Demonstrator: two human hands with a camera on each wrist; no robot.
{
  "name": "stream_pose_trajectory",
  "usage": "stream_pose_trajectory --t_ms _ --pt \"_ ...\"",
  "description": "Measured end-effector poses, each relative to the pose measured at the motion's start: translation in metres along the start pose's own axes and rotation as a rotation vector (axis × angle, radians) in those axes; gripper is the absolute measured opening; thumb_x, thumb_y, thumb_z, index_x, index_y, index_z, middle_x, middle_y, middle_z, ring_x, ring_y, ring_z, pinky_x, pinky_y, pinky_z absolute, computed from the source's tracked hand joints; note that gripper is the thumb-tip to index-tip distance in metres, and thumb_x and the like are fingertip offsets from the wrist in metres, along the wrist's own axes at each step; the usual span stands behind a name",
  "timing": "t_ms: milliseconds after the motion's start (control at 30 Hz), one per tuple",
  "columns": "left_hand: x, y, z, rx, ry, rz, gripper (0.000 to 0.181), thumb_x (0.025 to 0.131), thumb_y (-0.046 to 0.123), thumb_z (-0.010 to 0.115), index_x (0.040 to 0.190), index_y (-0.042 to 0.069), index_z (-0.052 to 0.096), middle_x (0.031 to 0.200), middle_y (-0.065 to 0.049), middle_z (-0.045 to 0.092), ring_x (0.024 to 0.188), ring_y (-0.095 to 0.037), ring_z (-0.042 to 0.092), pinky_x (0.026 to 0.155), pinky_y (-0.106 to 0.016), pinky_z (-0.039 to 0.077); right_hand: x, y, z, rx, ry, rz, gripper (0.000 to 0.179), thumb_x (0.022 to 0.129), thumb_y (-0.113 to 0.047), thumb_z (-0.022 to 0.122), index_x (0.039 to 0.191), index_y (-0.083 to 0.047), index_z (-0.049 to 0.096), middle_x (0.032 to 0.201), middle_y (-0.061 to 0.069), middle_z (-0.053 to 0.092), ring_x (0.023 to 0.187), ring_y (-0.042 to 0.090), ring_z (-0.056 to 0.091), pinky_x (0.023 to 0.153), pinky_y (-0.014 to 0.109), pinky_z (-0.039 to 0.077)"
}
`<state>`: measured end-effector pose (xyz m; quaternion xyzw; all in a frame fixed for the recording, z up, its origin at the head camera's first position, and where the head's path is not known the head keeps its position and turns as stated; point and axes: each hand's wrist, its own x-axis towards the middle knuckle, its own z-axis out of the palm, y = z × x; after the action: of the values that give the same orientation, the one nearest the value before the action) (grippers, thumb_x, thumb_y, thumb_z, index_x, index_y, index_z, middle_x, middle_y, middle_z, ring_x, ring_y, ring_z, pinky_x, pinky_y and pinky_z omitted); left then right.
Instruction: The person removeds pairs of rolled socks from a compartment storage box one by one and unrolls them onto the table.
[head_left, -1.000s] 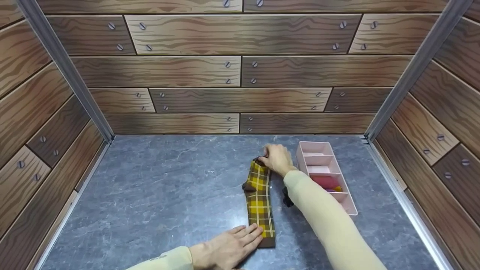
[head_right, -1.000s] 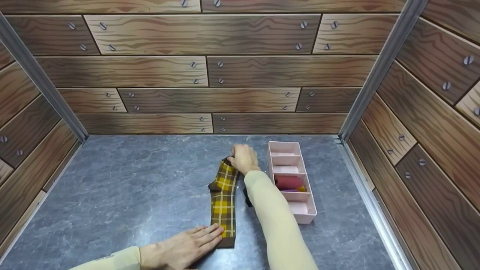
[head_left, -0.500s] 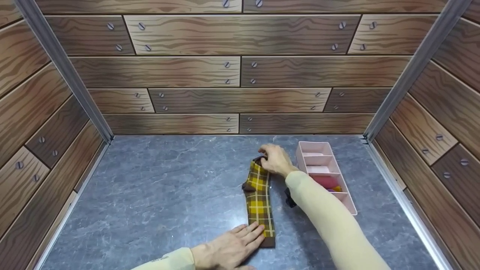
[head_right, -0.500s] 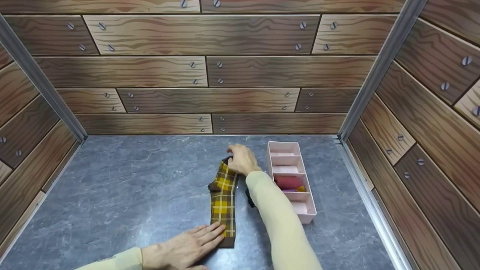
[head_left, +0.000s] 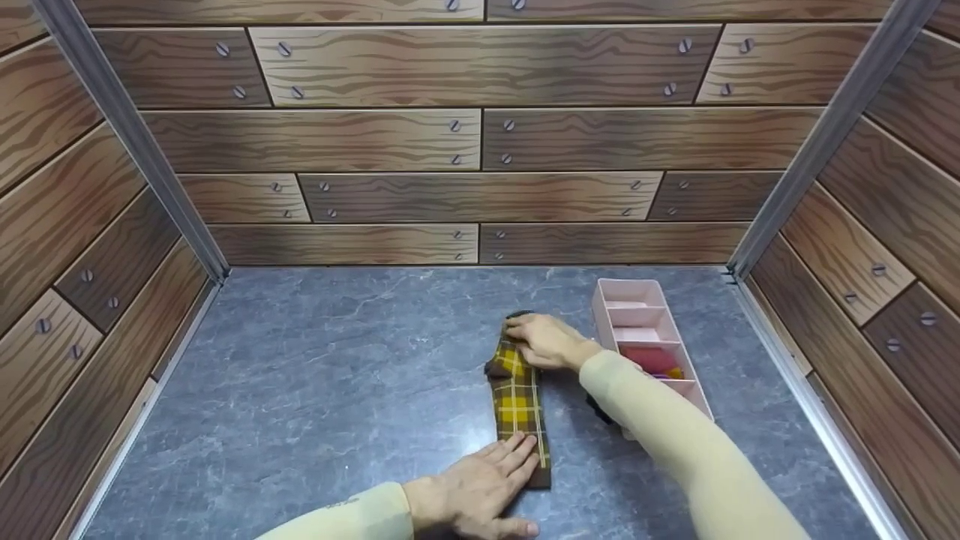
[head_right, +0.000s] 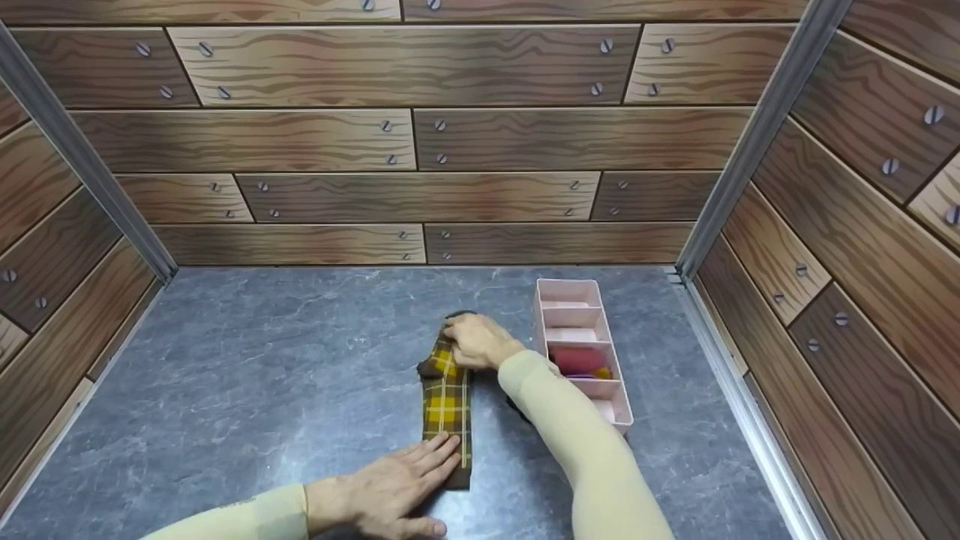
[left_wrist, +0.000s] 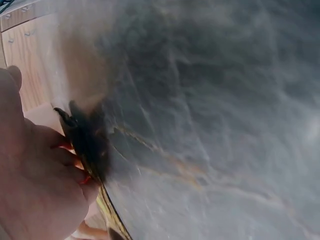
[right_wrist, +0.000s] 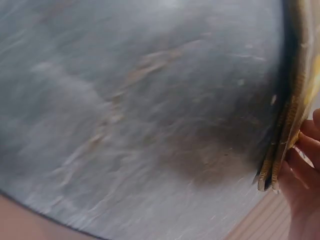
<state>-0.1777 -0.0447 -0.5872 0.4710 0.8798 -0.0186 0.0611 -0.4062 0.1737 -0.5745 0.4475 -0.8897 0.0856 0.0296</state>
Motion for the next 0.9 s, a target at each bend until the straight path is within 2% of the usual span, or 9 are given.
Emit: stream_pose_trajectory --t_ms 100,200,300,467,533,633,667,700,900 --pt "-0.002 -0.001 -0.002 0.032 -0.024 0.010 0.105 0.109 0.083 0.028 0.177 0.003 0.031 0.186 -0.021 0.027 0.175 -0.034 0.029 0.141 -0.038 0.033 -0.008 -0.001 0.001 -0.039 -0.012 -0.003 0.048 0.097 -0.008 0.060 0.140 0.009 0.072 0.153 0.030 0.069 0.140 0.046 0.070 0.120 0.055 0.058" --pt "-0.003 -0.005 -0.007 -0.012 -0.058 0.002 0.108 0.107 0.086 0.032 0.176 0.003 0.032 0.186 -0.021 0.026 0.176 -0.034 0.028 0.142 -0.038 0.031 -0.014 -0.001 0.000 -0.067 -0.021 0.000 0.047 0.096 -0.005 0.059 0.138 0.012 0.071 0.151 0.034 0.068 0.139 0.047 0.070 0.120 0.055 0.058" --pt "-0.006 -0.013 -0.013 -0.099 -0.083 -0.034 0.111 0.104 0.088 0.039 0.174 0.001 0.036 0.186 -0.023 0.025 0.176 -0.035 0.027 0.143 -0.039 0.029 -0.018 0.004 0.000 -0.062 -0.027 0.022 0.045 0.096 -0.005 0.059 0.135 0.014 0.070 0.149 0.037 0.067 0.136 0.051 0.070 0.117 0.058 0.059" --pt "-0.016 -0.027 -0.016 -0.166 -0.103 -0.119 0.114 0.101 0.090 0.045 0.173 0.001 0.039 0.185 -0.024 0.026 0.176 -0.037 0.027 0.143 -0.041 0.028 -0.022 0.032 0.024 -0.049 -0.015 0.078 0.045 0.102 -0.019 0.056 0.134 0.009 0.069 0.153 0.036 0.065 0.136 0.051 0.069 0.115 0.060 0.060" --pt "-0.019 -0.031 -0.016 -0.160 -0.108 -0.154 0.115 0.101 0.090 0.044 0.173 0.001 0.038 0.185 -0.023 0.026 0.175 -0.037 0.028 0.143 -0.042 0.029 -0.023 0.030 0.021 -0.003 -0.073 0.143 0.053 0.106 -0.027 0.054 0.141 0.012 0.066 0.160 0.038 0.059 0.145 0.053 0.063 0.122 0.061 0.055" --pt "-0.021 -0.036 -0.016 -0.141 -0.101 -0.206 0.114 0.102 0.090 0.042 0.173 0.000 0.039 0.184 -0.023 0.030 0.173 -0.038 0.032 0.142 -0.043 0.032 -0.024 0.013 0.004 0.065 -0.196 0.260 0.072 0.111 -0.040 0.055 0.156 0.016 0.053 0.171 0.040 0.043 0.160 0.055 0.046 0.134 0.063 0.042" --pt "-0.021 -0.037 -0.017 -0.136 -0.101 -0.222 0.114 0.102 0.090 0.041 0.172 0.000 0.039 0.184 -0.023 0.031 0.173 -0.039 0.033 0.142 -0.044 0.032 -0.025 -0.001 -0.010 0.080 -0.244 0.314 0.076 0.111 -0.040 0.057 0.158 0.018 0.049 0.172 0.042 0.039 0.162 0.059 0.041 0.134 0.066 0.039" --pt "-0.021 -0.038 -0.018 -0.131 -0.104 -0.240 0.114 0.102 0.090 0.040 0.172 0.000 0.040 0.183 -0.023 0.031 0.173 -0.039 0.034 0.142 -0.044 0.032 -0.025 -0.007 -0.014 0.088 -0.290 0.349 0.079 0.112 -0.042 0.056 0.162 0.018 0.043 0.175 0.043 0.033 0.165 0.059 0.036 0.139 0.063 0.032" --pt "-0.019 -0.047 -0.023 -0.135 -0.121 -0.352 0.117 0.102 0.091 0.039 0.171 -0.005 0.039 0.181 -0.027 0.033 0.172 -0.042 0.035 0.142 -0.046 0.031 -0.032 -0.028 -0.021 0.031 -0.410 0.475 0.096 0.113 -0.060 0.050 0.173 0.011 0.026 0.184 0.037 0.015 0.174 0.053 0.021 0.144 0.058 0.026"
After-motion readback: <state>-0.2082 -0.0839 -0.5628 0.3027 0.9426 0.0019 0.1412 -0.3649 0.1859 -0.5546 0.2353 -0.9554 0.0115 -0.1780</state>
